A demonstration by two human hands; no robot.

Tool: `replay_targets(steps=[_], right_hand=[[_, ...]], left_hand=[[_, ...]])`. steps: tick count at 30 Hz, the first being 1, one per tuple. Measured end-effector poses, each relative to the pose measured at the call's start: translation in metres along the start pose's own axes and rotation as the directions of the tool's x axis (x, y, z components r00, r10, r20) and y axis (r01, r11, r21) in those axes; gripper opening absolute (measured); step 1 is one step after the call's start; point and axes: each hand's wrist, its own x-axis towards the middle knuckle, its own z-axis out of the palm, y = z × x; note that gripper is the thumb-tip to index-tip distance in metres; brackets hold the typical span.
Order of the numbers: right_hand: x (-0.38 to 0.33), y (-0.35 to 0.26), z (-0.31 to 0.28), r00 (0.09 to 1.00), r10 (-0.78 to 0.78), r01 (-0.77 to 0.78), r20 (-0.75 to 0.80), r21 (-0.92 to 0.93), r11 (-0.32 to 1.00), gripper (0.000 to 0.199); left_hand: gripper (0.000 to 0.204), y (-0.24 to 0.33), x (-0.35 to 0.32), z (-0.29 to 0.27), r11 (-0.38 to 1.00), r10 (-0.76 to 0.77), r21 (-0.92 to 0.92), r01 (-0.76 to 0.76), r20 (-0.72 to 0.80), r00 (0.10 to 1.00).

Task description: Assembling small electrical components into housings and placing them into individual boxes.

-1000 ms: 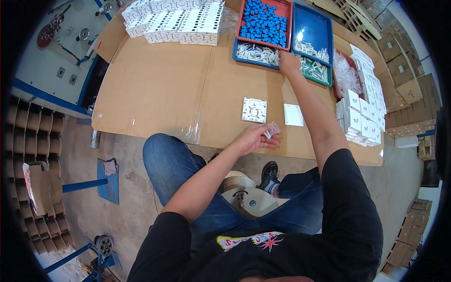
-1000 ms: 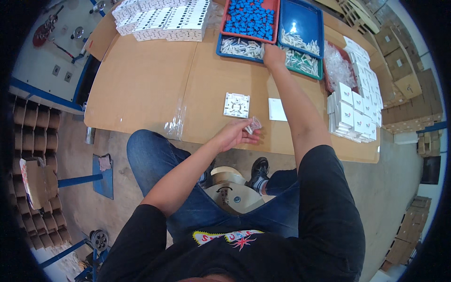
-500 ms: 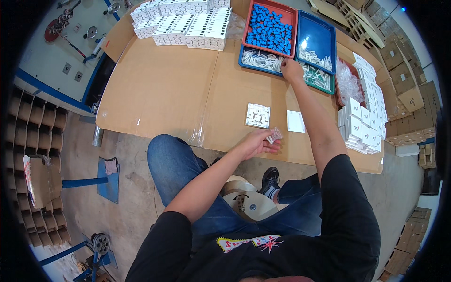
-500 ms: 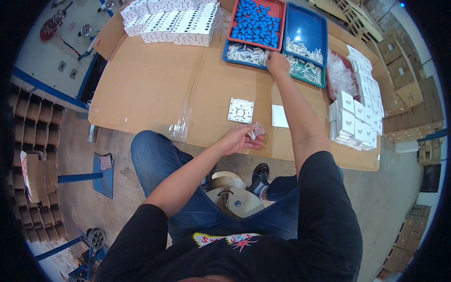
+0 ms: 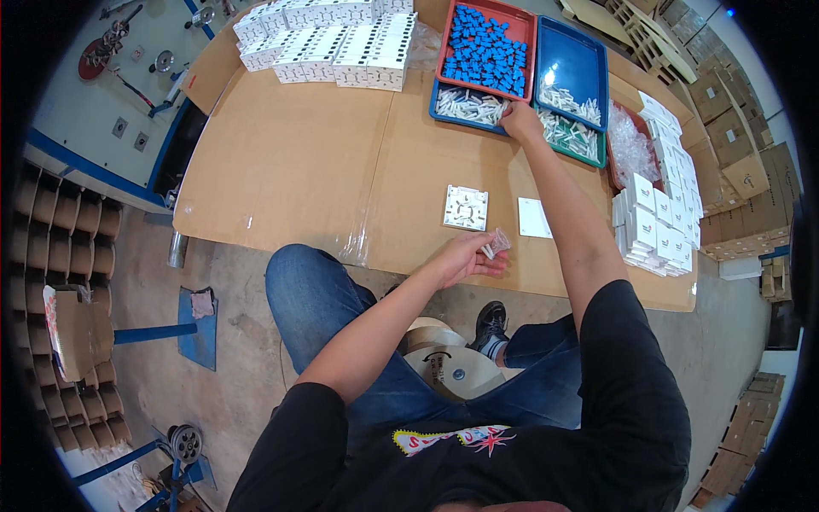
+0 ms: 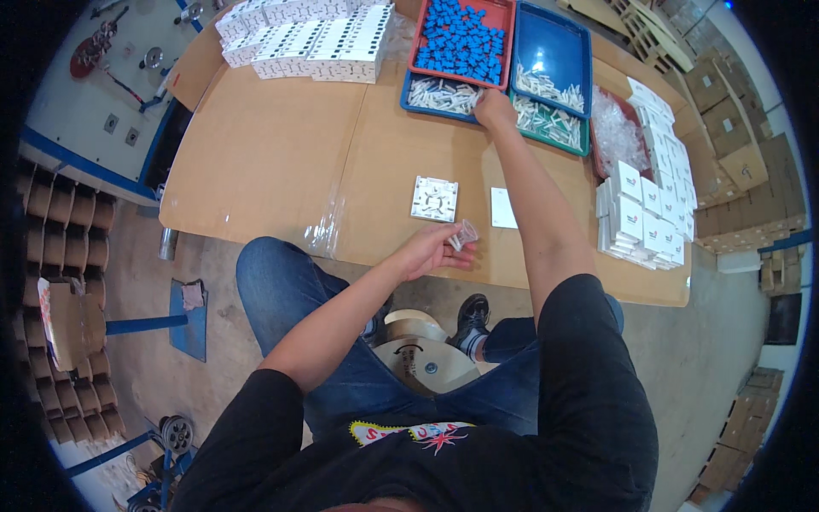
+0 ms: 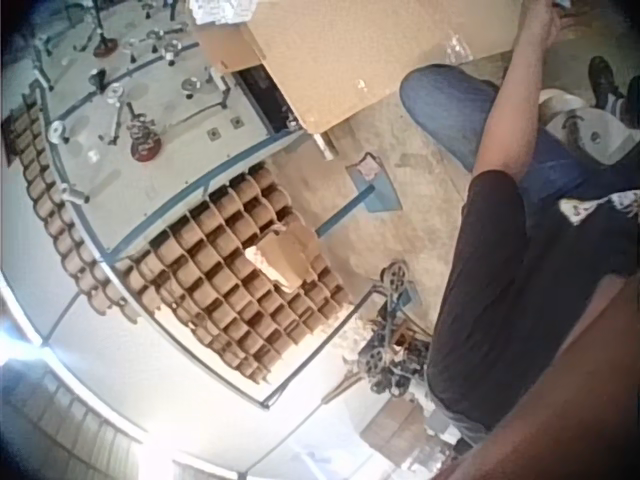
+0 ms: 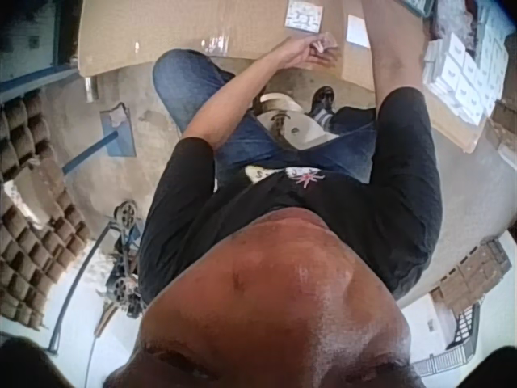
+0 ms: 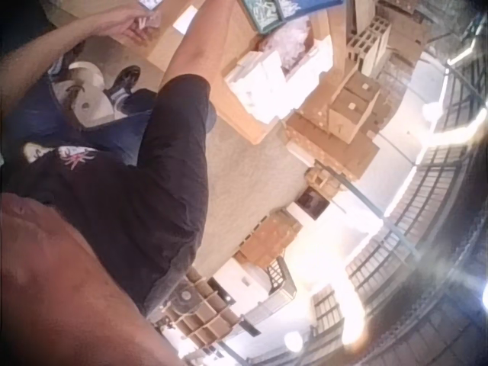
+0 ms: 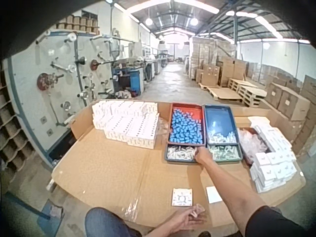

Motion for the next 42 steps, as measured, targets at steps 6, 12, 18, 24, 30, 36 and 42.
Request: replay_targets(steps=[6,12,18,24,30,36,42], right_hand=[[-0.004,0.003,0.001,0.997,0.051,-0.048,-0.058,0.064,0.997,0.023],[-0.043,0.037,-0.021,0.953,-0.208,0.288,-0.22,0.451,0.844,0.023],[-0.215,0.076,-0.07,0.974,-0.223,0.206,-0.029,0.509,0.836,0.018],[-0.302,0.083,-0.064,0.958,-0.269,0.278,-0.104,0.575,0.77,0.018],[-0.304,0.063,-0.068,0.977,-0.214,0.162,0.01,0.621,0.767,0.015],[-0.304,0.056,-0.045,0.974,-0.222,0.203,-0.036,0.57,0.796,0.014],[-0.305,0.055,-0.034,0.962,-0.259,0.263,-0.088,0.554,0.79,0.015]], left_hand=[[0.04,-0.003,0.001,0.001,1.0,0.007,-0.021,-0.007,0.002,1.0],[0.039,-0.007,0.002,-0.005,0.999,0.035,-0.024,-0.034,0.009,0.999],[0.038,0.0,-0.001,-0.002,0.999,0.037,0.003,-0.037,-0.007,0.999],[0.041,0.002,-0.004,0.007,0.999,0.03,-0.014,-0.031,-0.056,0.998],[0.038,0.0,-0.004,0.01,1.0,0.03,0.009,-0.029,-0.085,0.996],[0.036,0.003,-0.007,0.012,1.0,0.026,0.006,-0.026,-0.101,0.995],[0.035,0.003,-0.008,0.017,0.999,0.032,0.028,-0.029,-0.097,0.995]])
